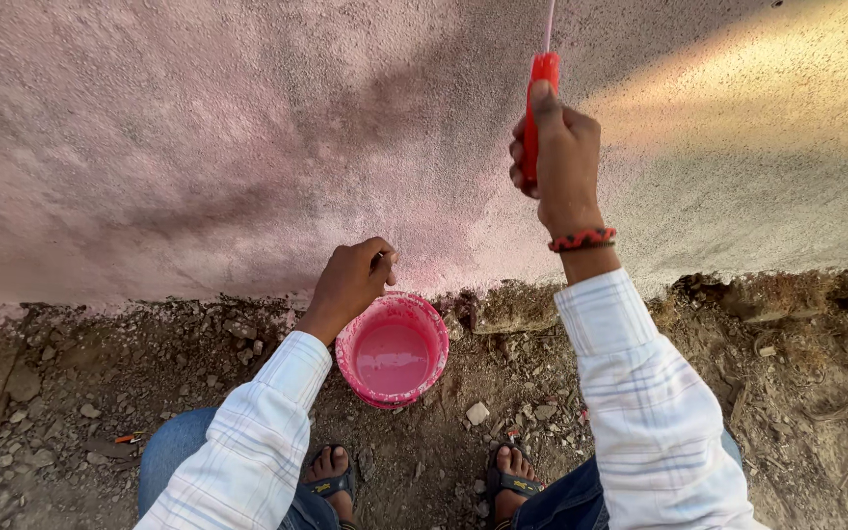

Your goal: The person crouches beside an exterior wall and paints it pink using a small paint roller, repeatedly dipping the roller into a pink bucket of paint on the ground and rolling the paint onto the lower section of the wall.

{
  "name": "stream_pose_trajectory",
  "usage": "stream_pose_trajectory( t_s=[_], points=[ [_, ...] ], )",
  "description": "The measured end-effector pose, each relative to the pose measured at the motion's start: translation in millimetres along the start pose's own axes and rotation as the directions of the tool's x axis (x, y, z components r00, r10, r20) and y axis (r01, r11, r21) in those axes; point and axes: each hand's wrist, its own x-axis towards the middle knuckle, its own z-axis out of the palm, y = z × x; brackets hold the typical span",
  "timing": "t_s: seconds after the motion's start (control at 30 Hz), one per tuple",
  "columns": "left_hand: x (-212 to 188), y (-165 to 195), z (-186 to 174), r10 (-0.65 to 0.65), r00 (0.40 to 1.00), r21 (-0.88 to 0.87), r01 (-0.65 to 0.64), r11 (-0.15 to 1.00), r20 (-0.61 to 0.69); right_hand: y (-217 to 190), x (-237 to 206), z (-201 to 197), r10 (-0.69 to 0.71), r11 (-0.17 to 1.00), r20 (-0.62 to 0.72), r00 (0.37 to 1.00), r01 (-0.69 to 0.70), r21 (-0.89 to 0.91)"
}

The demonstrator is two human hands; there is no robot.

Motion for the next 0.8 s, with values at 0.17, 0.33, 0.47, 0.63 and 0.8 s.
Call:
stream_pose_trajectory(
  t_s=[0.17,0.33,0.47,0.63,0.8],
  points=[
    [-2.0,-1.7,-0.6,0.009,1.000,0.025,-0.008,1.000,-0.030,33.8,-4.0,8.6,0.084,0.996,-0.006,0.996,-0.084,0.033],
    [-1.4,-1.9,-2.9,0.023,0.996,0.065,-0.017,0.998,-0.083,162.1,-63.5,-0.9,0.465,0.877,-0.049,0.884,-0.467,-0.115],
    [1.4,-2.2,-1.5,-0.003,0.995,0.080,0.011,0.997,-0.103,228.0,-94.2,-22.0,0.454,0.855,-0.107,0.885,-0.466,-0.226],
    [7.2,-7.9,-2.8,0.028,0.972,0.085,-0.008,0.996,-0.232,192.2,-79.3,-34.3,0.515,0.641,-0.081,0.853,-0.446,-0.625],
    [11.9,-14.0,-6.3,0.062,0.946,0.032,-0.055,0.998,-0.317,152.3,-82.2,-18.7,0.666,0.326,0.099,0.739,-0.169,-0.930]
  ],
)
